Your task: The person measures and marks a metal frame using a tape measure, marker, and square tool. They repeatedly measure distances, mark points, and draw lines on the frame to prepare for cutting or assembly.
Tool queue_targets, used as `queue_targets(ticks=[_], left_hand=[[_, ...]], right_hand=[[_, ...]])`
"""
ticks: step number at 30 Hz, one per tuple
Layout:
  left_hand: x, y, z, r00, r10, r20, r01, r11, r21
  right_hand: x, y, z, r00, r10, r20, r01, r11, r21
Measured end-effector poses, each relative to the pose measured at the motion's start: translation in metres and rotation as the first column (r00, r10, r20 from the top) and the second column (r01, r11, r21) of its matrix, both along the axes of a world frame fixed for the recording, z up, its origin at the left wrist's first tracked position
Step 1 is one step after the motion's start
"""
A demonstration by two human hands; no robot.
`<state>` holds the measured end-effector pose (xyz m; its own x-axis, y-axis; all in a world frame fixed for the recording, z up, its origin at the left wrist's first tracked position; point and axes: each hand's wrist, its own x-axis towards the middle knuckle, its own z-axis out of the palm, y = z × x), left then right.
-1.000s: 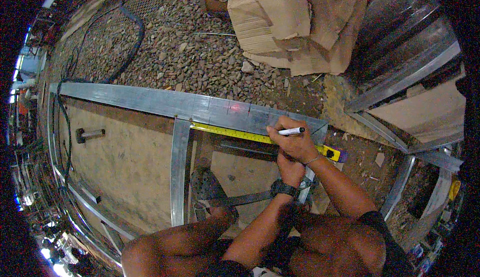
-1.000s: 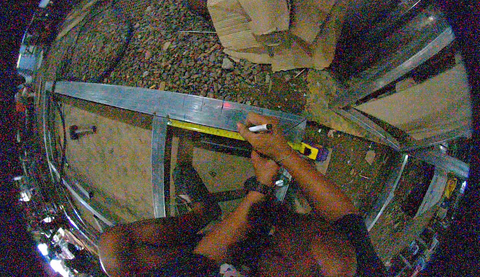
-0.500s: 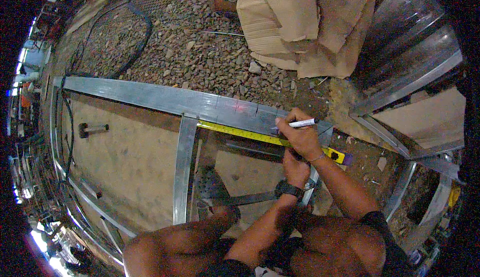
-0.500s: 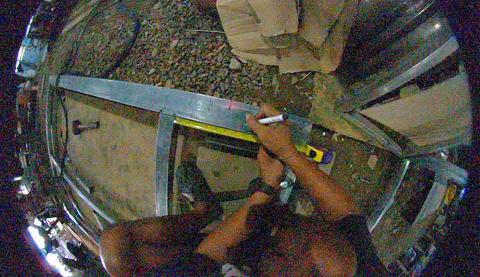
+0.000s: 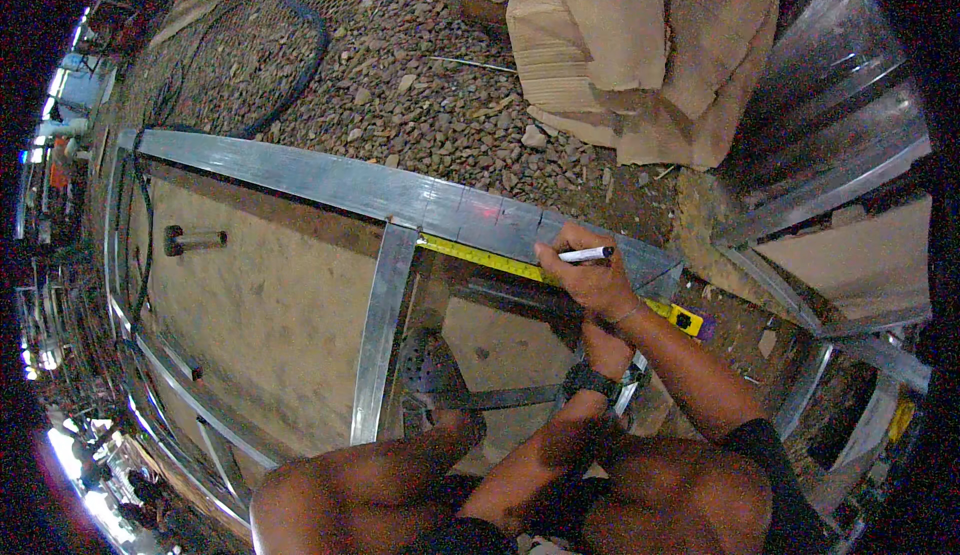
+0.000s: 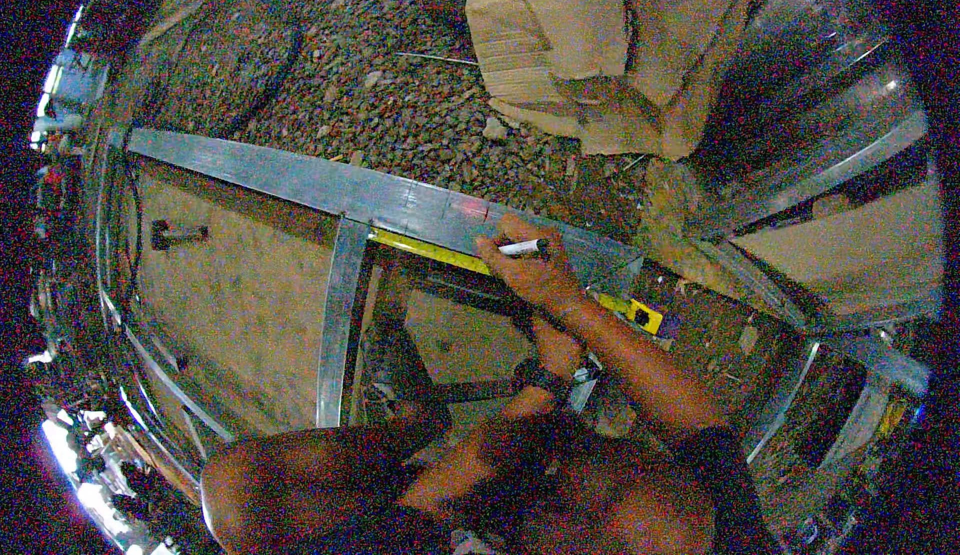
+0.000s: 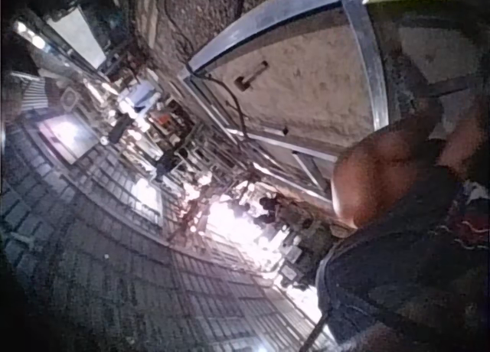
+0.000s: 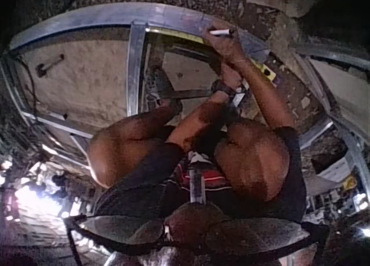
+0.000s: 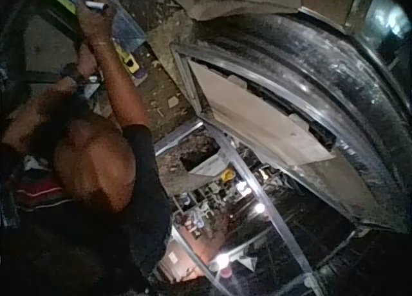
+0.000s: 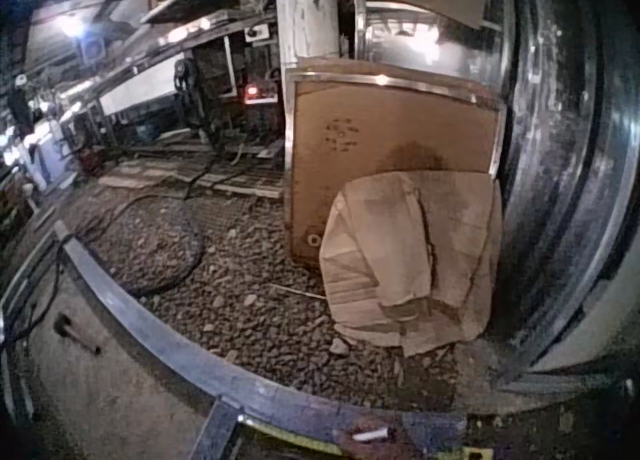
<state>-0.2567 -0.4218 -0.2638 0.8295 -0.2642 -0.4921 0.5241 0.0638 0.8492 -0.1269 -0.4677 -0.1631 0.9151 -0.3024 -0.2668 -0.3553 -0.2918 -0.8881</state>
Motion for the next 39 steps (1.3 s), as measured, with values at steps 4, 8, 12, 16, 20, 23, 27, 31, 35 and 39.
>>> queue_targets(ticks=[4,8,12,16,20,23,27,31,35,39], left_hand=[[0.001,-0.001,0.005,1.0,-0.001,0.024,0.0,0.999,0.048],[-0.001,-0.001,-0.003,0.999,-0.053,-0.008,0.054,0.996,0.073],[-0.004,-0.003,-0.01,0.961,-0.132,0.243,0.075,0.97,0.23],[-0.004,-0.004,-0.011,0.988,0.027,0.152,-0.033,0.999,0.036],[0.008,-0.005,0.022,0.994,0.044,-0.104,-0.05,0.997,-0.059],[0.017,0.0,0.033,0.998,0.026,-0.06,-0.025,1.0,0.013],[-0.006,-0.004,-0.007,0.991,0.098,-0.096,-0.107,0.99,-0.091],[-0.015,-0.009,-0.021,0.997,0.041,-0.063,-0.044,0.998,-0.039],[-0.024,-0.011,-0.033,1.0,0.011,-0.008,-0.011,0.999,0.037],[-0.03,-0.011,-0.043,0.999,-0.018,0.027,0.017,1.0,0.003]], right_hand=[[0.0,0.001,-0.004,1.0,0.016,-0.013,-0.017,0.999,-0.035],[-0.001,0.002,-0.005,0.999,0.021,0.043,-0.02,1.0,-0.016],[-0.001,0.002,-0.006,0.999,0.038,0.033,-0.037,0.999,-0.03],[-0.001,0.004,-0.009,0.99,-0.008,0.14,0.016,0.999,-0.052],[-0.004,-0.014,-0.042,0.966,-0.169,0.198,0.203,0.965,-0.166],[0.001,-0.013,-0.035,0.968,-0.238,0.074,0.236,0.971,0.038],[0.011,-0.002,-0.018,0.985,-0.157,0.077,0.16,0.987,-0.033],[0.021,0.007,-0.018,0.996,-0.048,0.072,0.056,0.991,-0.121],[0.028,0.017,-0.003,1.0,-0.007,0.016,0.008,0.997,-0.071],[0.035,0.031,0.003,0.999,-0.004,0.055,0.0,0.998,0.065]])
